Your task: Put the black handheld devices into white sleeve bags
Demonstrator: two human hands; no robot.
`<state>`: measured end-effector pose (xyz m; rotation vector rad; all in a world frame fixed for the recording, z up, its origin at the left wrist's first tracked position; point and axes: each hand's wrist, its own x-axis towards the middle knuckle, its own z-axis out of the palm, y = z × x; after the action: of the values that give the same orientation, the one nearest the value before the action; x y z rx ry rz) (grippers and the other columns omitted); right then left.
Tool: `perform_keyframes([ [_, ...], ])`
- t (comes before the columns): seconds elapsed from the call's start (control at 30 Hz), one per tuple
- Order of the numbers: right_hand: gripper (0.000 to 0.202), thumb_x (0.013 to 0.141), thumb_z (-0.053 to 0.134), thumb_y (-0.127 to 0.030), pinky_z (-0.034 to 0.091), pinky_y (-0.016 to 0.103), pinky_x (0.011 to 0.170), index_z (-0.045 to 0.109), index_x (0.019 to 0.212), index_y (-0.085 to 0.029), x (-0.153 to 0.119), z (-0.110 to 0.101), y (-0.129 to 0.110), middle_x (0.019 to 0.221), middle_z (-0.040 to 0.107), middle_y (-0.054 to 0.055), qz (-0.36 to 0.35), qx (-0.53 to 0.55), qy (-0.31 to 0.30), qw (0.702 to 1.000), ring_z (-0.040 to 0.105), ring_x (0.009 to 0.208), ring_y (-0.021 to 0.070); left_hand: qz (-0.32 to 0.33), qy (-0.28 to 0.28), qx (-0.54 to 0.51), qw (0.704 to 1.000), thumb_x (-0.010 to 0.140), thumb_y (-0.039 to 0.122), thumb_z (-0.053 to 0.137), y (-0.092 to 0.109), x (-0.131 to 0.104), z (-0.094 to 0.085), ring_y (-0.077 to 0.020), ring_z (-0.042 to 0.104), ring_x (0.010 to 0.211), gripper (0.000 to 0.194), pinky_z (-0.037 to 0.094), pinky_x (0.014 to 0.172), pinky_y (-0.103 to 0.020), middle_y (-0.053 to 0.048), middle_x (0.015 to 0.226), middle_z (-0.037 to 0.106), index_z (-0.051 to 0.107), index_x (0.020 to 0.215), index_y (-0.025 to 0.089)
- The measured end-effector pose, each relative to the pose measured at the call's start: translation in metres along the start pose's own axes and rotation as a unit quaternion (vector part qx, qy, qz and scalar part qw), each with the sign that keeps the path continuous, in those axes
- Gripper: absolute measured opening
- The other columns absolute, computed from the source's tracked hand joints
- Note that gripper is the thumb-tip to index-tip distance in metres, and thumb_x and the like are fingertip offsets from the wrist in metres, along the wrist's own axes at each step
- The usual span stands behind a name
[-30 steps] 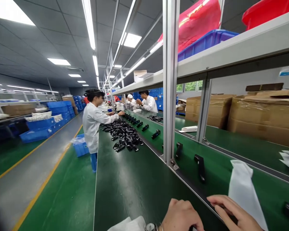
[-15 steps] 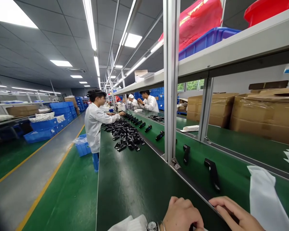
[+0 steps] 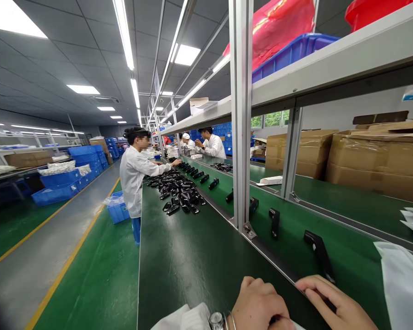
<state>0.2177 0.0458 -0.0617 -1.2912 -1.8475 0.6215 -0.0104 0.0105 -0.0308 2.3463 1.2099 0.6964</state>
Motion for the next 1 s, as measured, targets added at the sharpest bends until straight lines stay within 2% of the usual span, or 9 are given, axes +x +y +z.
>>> perform_keyframes([
  [0.07, 0.027, 0.084, 0.056, -0.05, 0.056, 0.027, 0.079, 0.072, 0.09, -0.029, 0.002, -0.002, -0.004, 0.1, 0.072, 0.003, 0.012, -0.001, -0.034, 0.999, 0.067, 0.096, 0.0256, 0.014, 0.012, -0.005, 1.0, 0.083, 0.041, 0.066, 0.003, -0.002, -0.004, -0.013, 0.047, 0.076, 0.021, 0.03, 0.078, -0.031, 0.005, 0.072, 0.052, 0.058, 0.076, 0.023],
  [0.2, 0.027, 0.091, 0.048, -0.044, 0.05, 0.031, 0.088, 0.069, 0.091, -0.028, 0.002, -0.005, -0.024, 0.102, 0.069, 0.003, 0.02, -0.001, -0.049, 0.999, 0.063, 0.101, 0.024, 0.023, 0.02, -0.024, 0.999, 0.087, 0.03, 0.062, 0.013, -0.004, -0.017, -0.0128, 0.05, 0.079, 0.018, 0.031, 0.08, -0.032, 0.005, 0.077, 0.056, 0.056, 0.073, 0.02],
  [0.3, 0.026, 0.093, 0.045, -0.038, 0.048, 0.033, 0.088, 0.067, 0.091, -0.026, 0.003, -0.009, -0.037, 0.1, 0.068, 0.004, 0.014, 0.01, -0.044, 0.999, 0.063, 0.099, 0.0228, 0.022, -0.003, -0.048, 0.999, 0.08, 0.03, 0.07, 0.018, 0.0, -0.025, -0.0143, 0.052, 0.081, 0.019, 0.032, 0.082, -0.032, 0.005, 0.079, 0.057, 0.056, 0.075, 0.02],
  [0.43, 0.022, 0.092, 0.045, -0.031, 0.049, 0.033, 0.082, 0.065, 0.095, -0.024, 0.013, -0.015, -0.042, 0.099, 0.068, 0.004, 0.03, 0.037, -0.032, 0.998, 0.065, 0.091, 0.0204, 0.037, -0.033, -0.041, 0.998, 0.078, 0.014, 0.066, 0.023, 0.008, -0.029, -0.0143, 0.051, 0.08, 0.014, 0.033, 0.084, -0.033, 0.004, 0.079, 0.056, 0.054, 0.073, 0.018],
  [0.6, 0.026, 0.086, 0.052, -0.028, 0.05, 0.03, 0.072, 0.057, 0.111, -0.021, 0.061, -0.024, -0.031, 0.098, 0.066, 0.005, 0.108, 0.009, 0.016, 0.994, 0.066, 0.08, 0.019, 0.086, -0.029, -0.014, 0.996, 0.091, 0.016, 0.052, 0.029, 0.014, -0.029, -0.0153, 0.051, 0.081, 0.018, 0.033, 0.086, -0.035, 0.002, 0.081, 0.056, 0.054, 0.073, 0.018],
  [0.7, 0.05, 0.075, 0.068, -0.03, 0.047, 0.035, 0.076, 0.052, 0.121, -0.019, 0.101, -0.028, -0.018, 0.104, 0.063, 0.01, 0.16, -0.018, 0.066, 0.985, 0.063, 0.087, 0.0251, 0.107, -0.032, -0.012, 0.994, 0.094, 0.017, 0.049, 0.029, 0.017, -0.028, -0.015, 0.05, 0.078, 0.021, 0.034, 0.087, -0.035, 0.002, 0.077, 0.055, 0.055, 0.074, 0.019],
  [0.8, 0.063, 0.068, 0.073, -0.022, 0.046, 0.035, 0.075, 0.048, 0.126, -0.018, 0.126, -0.031, -0.005, 0.107, 0.061, 0.012, 0.198, -0.007, 0.088, 0.976, 0.061, 0.087, 0.0262, 0.122, -0.032, -0.021, 0.992, 0.094, 0.016, 0.047, 0.028, 0.02, -0.027, -0.0144, 0.05, 0.074, 0.019, 0.035, 0.086, -0.035, 0.003, 0.074, 0.055, 0.055, 0.077, 0.02],
  [0.9, 0.064, 0.072, 0.066, -0.015, 0.047, 0.031, 0.069, 0.041, 0.131, -0.019, 0.124, -0.033, -0.003, 0.098, 0.062, 0.008, 0.217, 0.049, 0.083, 0.971, 0.062, 0.078, 0.0213, 0.13, -0.018, -0.033, 0.991, 0.092, 0.013, 0.048, 0.028, 0.021, -0.028, -0.0138, 0.05, 0.073, 0.015, 0.035, 0.087, -0.035, 0.003, 0.074, 0.056, 0.053, 0.08, 0.02],
  [1.0, 0.058, 0.079, 0.055, -0.016, 0.048, 0.027, 0.064, 0.037, 0.133, -0.019, 0.097, -0.033, -0.018, 0.09, 0.061, 0.004, 0.206, 0.13, 0.066, 0.968, 0.062, 0.073, 0.017, 0.133, 0.0, -0.027, 0.991, 0.09, 0.013, 0.051, 0.03, 0.02, -0.03, -0.0149, 0.051, 0.075, 0.014, 0.036, 0.084, -0.034, 0.002, 0.076, 0.055, 0.052, 0.078, 0.02],
])
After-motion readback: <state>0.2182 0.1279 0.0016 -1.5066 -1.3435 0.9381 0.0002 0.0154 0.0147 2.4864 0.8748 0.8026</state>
